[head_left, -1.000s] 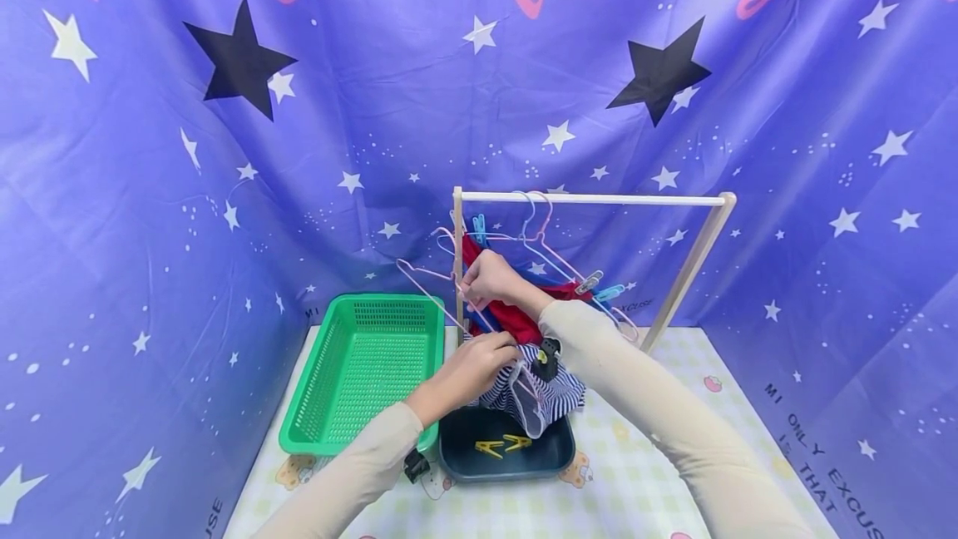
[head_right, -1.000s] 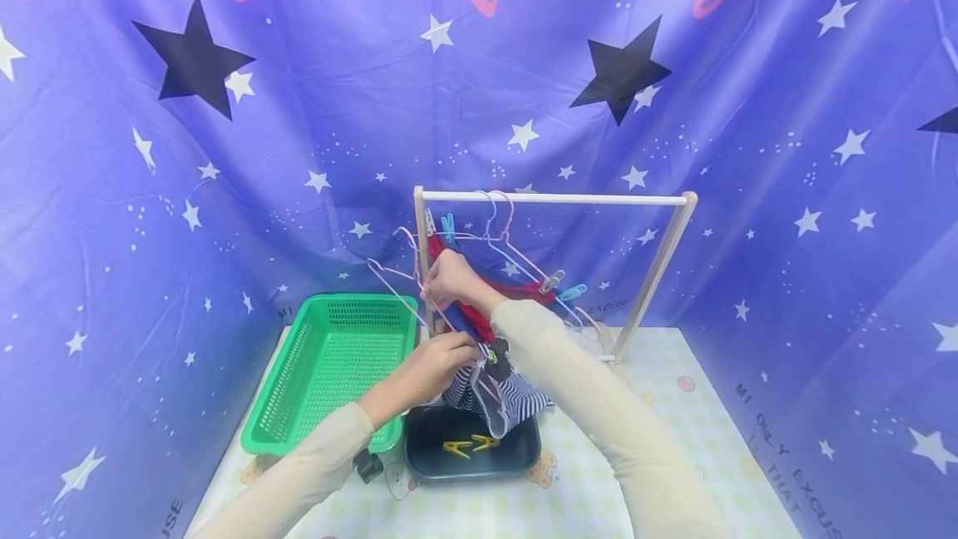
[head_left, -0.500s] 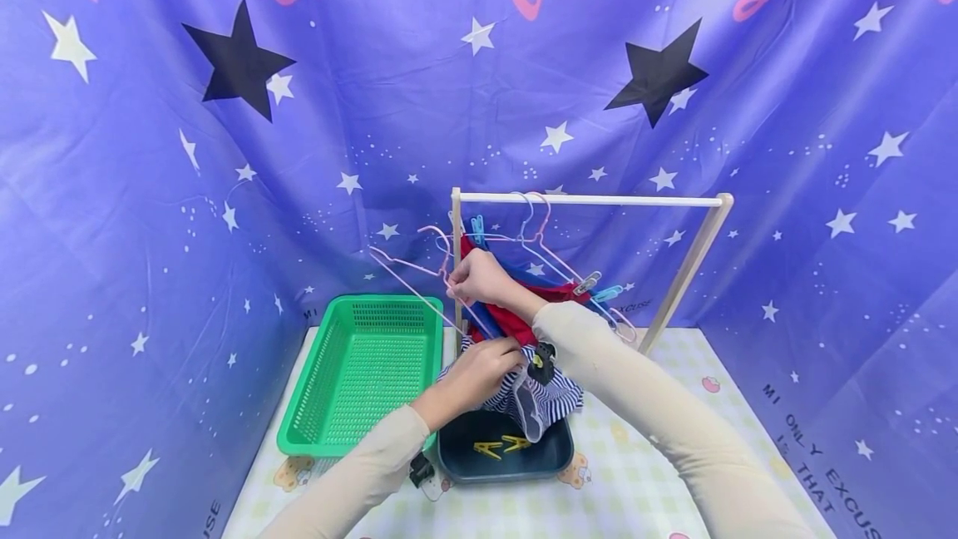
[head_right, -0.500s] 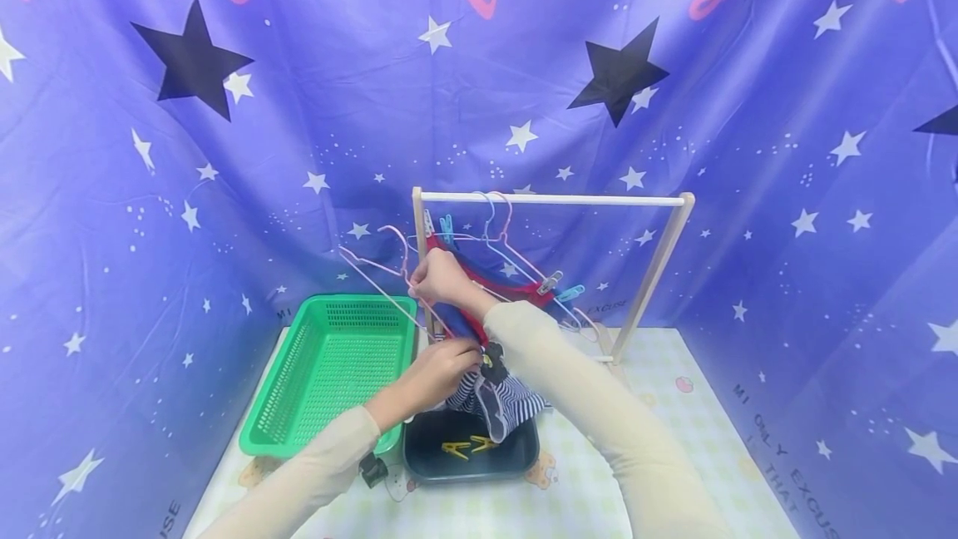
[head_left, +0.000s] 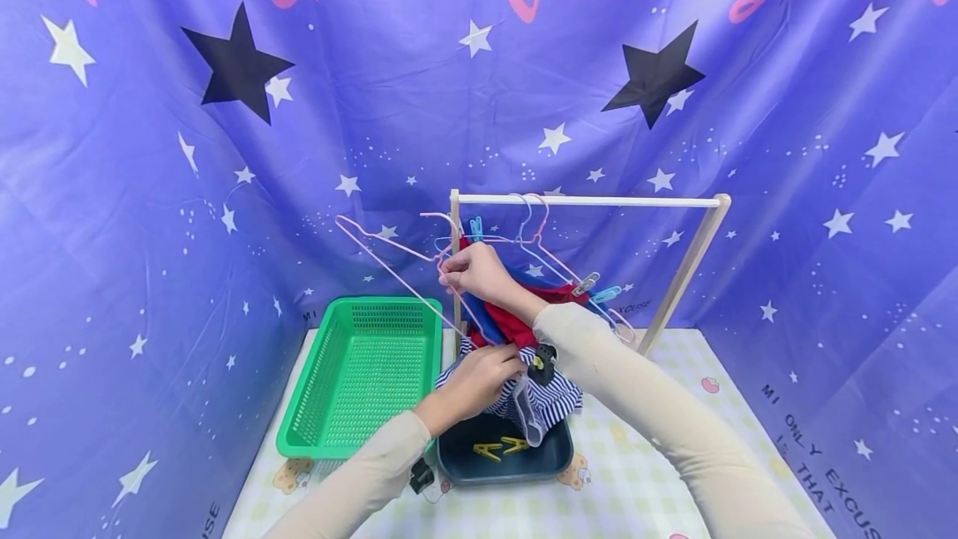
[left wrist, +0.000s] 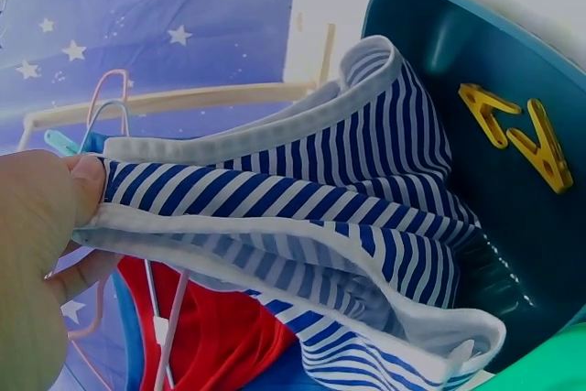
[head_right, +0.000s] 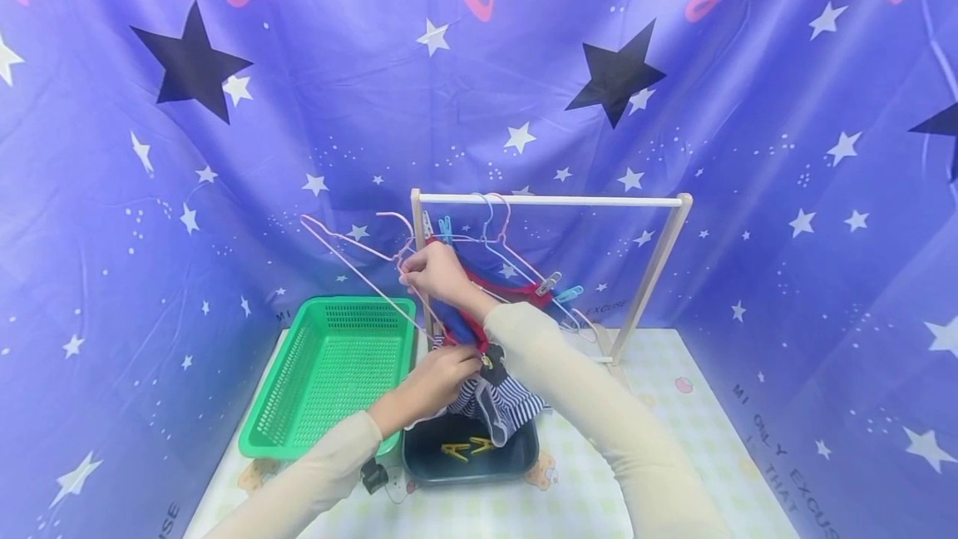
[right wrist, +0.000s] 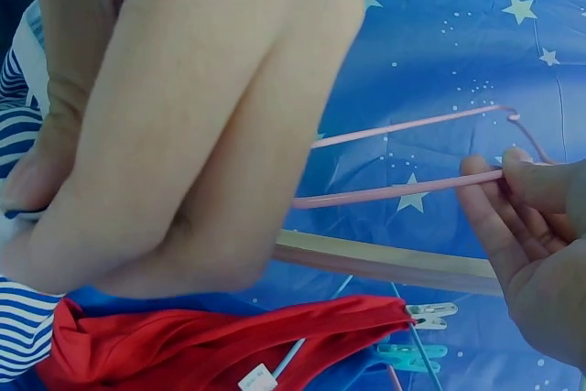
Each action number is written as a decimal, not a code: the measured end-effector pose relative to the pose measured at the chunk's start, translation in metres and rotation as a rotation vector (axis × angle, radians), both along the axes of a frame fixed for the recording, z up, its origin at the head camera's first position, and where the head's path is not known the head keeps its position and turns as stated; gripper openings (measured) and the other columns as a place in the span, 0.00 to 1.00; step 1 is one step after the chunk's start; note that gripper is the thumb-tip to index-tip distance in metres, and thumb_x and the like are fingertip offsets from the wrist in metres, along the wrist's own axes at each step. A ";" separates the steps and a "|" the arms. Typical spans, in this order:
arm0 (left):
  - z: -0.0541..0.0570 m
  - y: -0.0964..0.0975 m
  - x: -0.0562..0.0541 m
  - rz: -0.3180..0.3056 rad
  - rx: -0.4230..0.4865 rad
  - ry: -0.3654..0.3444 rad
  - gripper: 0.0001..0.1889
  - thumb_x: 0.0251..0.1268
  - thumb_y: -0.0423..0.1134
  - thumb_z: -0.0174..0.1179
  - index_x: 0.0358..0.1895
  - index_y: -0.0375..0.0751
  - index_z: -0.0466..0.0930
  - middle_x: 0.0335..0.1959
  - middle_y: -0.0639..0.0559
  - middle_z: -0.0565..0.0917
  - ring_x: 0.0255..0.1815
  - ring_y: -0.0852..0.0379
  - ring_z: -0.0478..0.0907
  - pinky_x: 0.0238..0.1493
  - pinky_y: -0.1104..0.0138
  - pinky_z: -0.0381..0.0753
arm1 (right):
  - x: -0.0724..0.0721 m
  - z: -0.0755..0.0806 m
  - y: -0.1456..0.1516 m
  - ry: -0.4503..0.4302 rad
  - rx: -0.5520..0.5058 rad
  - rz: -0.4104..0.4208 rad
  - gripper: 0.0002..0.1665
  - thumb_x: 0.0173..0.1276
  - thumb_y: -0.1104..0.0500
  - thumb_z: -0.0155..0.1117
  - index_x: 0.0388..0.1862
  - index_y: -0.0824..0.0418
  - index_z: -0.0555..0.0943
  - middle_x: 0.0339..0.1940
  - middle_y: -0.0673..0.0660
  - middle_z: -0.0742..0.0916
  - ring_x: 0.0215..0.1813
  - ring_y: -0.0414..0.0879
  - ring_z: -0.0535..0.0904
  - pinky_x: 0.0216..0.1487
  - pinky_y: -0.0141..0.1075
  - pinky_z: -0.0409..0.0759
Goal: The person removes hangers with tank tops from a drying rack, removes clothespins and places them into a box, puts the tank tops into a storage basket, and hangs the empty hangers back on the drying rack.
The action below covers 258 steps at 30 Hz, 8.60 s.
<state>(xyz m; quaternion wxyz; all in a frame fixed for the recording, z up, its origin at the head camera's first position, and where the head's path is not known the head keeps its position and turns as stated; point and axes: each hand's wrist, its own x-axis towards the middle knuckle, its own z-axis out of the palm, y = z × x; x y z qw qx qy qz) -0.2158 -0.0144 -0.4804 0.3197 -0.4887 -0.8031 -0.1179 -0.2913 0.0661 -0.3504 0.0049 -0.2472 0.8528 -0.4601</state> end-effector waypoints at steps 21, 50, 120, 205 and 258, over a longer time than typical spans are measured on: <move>-0.008 -0.014 -0.002 0.025 -0.034 -0.121 0.16 0.58 0.24 0.67 0.47 0.45 0.88 0.44 0.53 0.83 0.45 0.58 0.82 0.52 0.69 0.83 | 0.005 0.013 0.020 0.197 -0.033 -0.039 0.04 0.64 0.67 0.72 0.35 0.68 0.90 0.34 0.62 0.92 0.32 0.47 0.89 0.33 0.27 0.83; 0.026 -0.046 -0.013 0.156 0.052 -0.020 0.05 0.62 0.31 0.69 0.37 0.44 0.84 0.34 0.55 0.81 0.37 0.56 0.78 0.35 0.66 0.79 | 0.037 -0.040 0.090 0.280 0.315 -0.064 0.04 0.62 0.70 0.72 0.28 0.64 0.89 0.26 0.55 0.90 0.25 0.37 0.82 0.29 0.28 0.81; 0.211 -0.060 -0.068 0.339 0.806 -0.145 0.05 0.66 0.33 0.65 0.39 0.34 0.86 0.34 0.41 0.89 0.31 0.46 0.82 0.39 0.55 0.80 | 0.027 -0.058 0.115 0.308 0.340 -0.254 0.05 0.59 0.69 0.72 0.25 0.62 0.88 0.26 0.56 0.89 0.28 0.44 0.81 0.35 0.39 0.82; 0.172 -0.195 -0.067 0.722 0.189 -0.500 0.06 0.69 0.36 0.63 0.41 0.38 0.86 0.37 0.40 0.89 0.39 0.36 0.85 0.38 0.43 0.79 | 0.024 -0.054 0.099 0.271 0.284 -0.240 0.04 0.61 0.68 0.73 0.27 0.62 0.90 0.26 0.56 0.91 0.26 0.42 0.82 0.28 0.33 0.79; 0.069 -0.198 -0.093 0.953 0.147 -0.587 0.18 0.55 0.27 0.57 0.16 0.46 0.60 0.20 0.39 0.79 0.29 0.35 0.82 0.31 0.44 0.82 | 0.025 -0.055 0.093 0.241 0.286 -0.273 0.03 0.61 0.68 0.74 0.28 0.62 0.90 0.29 0.57 0.91 0.27 0.43 0.81 0.30 0.33 0.80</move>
